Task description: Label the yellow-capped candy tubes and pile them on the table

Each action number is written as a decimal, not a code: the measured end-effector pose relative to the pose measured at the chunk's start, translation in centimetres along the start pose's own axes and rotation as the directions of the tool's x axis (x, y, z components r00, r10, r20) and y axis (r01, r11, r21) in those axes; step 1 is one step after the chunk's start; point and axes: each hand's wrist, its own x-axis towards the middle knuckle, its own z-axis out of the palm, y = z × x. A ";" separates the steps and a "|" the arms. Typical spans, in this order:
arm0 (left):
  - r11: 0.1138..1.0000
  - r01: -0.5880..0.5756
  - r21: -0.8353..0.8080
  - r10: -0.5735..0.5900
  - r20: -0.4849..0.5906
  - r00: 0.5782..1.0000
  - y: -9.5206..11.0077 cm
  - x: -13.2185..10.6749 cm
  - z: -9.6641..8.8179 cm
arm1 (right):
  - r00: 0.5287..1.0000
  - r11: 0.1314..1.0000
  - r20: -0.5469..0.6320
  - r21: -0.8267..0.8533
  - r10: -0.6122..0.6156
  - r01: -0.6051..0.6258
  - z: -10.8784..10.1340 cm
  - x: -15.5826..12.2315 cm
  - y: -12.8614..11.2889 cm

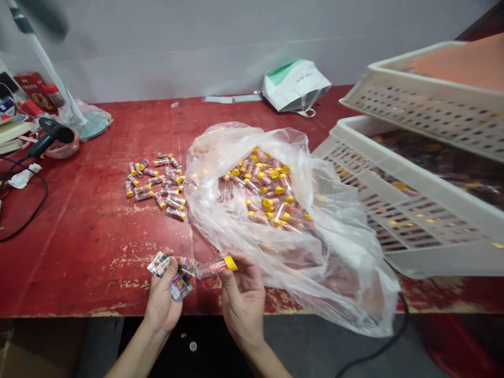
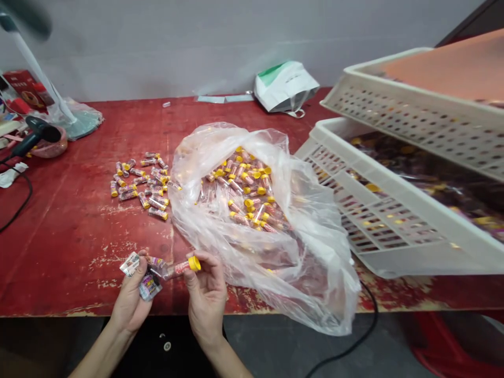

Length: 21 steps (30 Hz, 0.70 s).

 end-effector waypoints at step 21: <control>0.988 -0.107 0.108 0.098 0.080 0.992 -0.1 -0.7 0.2 | 0.799 0.857 0.570 -0.300 -0.191 0.419 -0.9 -0.5 0.0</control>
